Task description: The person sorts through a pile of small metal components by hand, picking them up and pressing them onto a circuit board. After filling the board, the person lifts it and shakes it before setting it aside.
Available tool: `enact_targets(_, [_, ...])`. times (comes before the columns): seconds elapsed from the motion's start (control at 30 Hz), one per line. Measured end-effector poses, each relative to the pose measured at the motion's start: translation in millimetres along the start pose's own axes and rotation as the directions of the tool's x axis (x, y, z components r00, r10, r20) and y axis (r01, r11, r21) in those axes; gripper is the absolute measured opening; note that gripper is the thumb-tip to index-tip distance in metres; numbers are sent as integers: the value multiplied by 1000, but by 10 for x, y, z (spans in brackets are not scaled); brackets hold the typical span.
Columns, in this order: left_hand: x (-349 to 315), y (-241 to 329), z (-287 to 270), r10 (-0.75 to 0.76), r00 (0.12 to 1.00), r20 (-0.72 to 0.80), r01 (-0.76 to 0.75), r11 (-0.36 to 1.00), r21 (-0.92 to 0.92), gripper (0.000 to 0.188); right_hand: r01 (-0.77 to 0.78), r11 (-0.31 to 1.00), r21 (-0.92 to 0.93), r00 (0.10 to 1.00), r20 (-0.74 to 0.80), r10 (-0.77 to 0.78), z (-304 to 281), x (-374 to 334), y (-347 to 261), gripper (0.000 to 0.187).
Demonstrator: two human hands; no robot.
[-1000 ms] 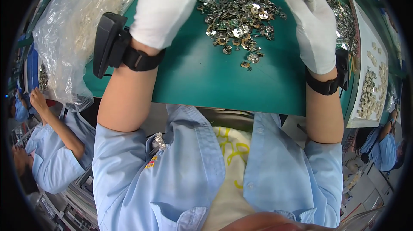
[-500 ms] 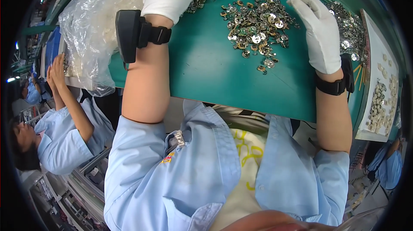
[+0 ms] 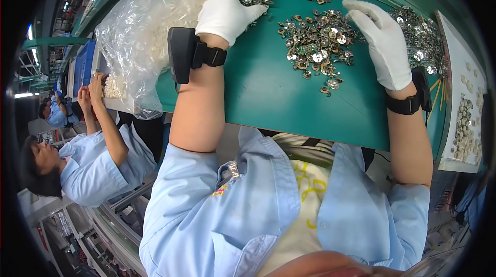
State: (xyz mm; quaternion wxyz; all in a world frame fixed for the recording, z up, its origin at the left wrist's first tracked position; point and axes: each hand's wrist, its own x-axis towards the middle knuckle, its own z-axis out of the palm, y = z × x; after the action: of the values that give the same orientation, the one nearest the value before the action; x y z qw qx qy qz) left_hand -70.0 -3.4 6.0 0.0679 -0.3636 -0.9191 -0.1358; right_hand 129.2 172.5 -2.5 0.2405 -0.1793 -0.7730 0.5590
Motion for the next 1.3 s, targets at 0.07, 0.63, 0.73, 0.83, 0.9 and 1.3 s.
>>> enact_targets(0.07, [5, -44, 41, -3, 1000, -6, 3, 998, 55, 65, 19, 1000, 5, 1000, 8, -19, 13, -7, 7, 33])
enact_targets(0.63, [-67, 260, -68, 160, 939, -305, -304, 800, -516, 80, -3, 997, 78, 999, -44, 7, 72, -17, -76, 35])
enact_targets(0.73, [-181, 376, -129, 408, 791, -455, -565, 774, -287, 76, 370, 876, -309, 902, -107, -418, 150, -23, -251, 40])
enact_targets(0.83, [-289, 524, -288, 713, 561, -420, -796, 603, -40, 75, 469, 768, -436, 854, 0, -521, 108, -94, -292, 47])
enact_targets(0.9, [-294, 641, -199, 622, 532, -575, -774, 632, -32, 67, 373, 862, -343, 928, 144, -344, 61, -128, -281, 53])
enact_targets(1.3, [-347, 483, -12, 255, 956, 146, 151, 1, -989, 57, -23, 964, 266, 997, 77, 2, 165, -245, -382, 40])
